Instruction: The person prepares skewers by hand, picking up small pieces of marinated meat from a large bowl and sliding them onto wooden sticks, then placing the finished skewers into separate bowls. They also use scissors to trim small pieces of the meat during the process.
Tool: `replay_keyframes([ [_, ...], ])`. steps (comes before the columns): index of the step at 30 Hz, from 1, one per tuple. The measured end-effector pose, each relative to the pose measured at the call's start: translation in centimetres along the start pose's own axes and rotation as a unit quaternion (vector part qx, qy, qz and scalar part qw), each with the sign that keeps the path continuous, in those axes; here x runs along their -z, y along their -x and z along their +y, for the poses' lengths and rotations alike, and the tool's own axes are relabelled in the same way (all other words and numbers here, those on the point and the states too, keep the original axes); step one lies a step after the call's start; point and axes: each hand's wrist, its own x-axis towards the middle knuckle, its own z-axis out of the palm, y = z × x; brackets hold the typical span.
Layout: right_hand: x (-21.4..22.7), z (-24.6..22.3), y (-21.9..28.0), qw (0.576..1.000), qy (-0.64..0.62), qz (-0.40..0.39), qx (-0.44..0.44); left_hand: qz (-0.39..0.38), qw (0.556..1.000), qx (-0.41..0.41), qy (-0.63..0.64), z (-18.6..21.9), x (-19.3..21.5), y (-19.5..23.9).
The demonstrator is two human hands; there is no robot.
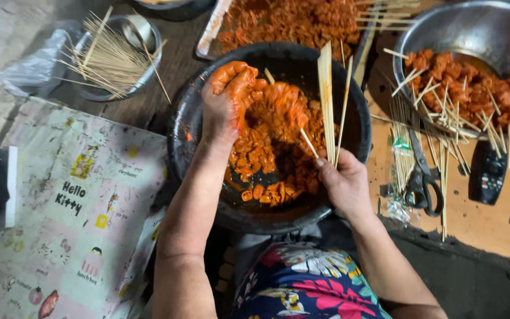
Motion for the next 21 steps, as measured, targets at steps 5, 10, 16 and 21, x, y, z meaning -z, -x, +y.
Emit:
replay_keyframes([
  [5, -0.2, 0.1, 0.2, 0.989, 0.134, -0.025, 0.060, 0.024, 0.999, -0.015, 0.044, -0.2, -0.1, -0.5],
  [10, -0.3, 0.2, 0.2, 0.992, 0.119, -0.018, 0.021, 0.030, 0.998, -0.029, 0.050, -0.7, 0.1, -0.6],
  [16, -0.4, 0.3, 0.2, 0.995, 0.102, -0.019, 0.009, 0.028, 0.996, -0.041, 0.075, -0.7, -0.1, -0.4],
  [21, -0.4, 0.0, 0.2, 0.991, 0.131, -0.015, 0.029, 0.034, 0.997, -0.036, 0.054, -1.2, -0.9, 0.3],
])
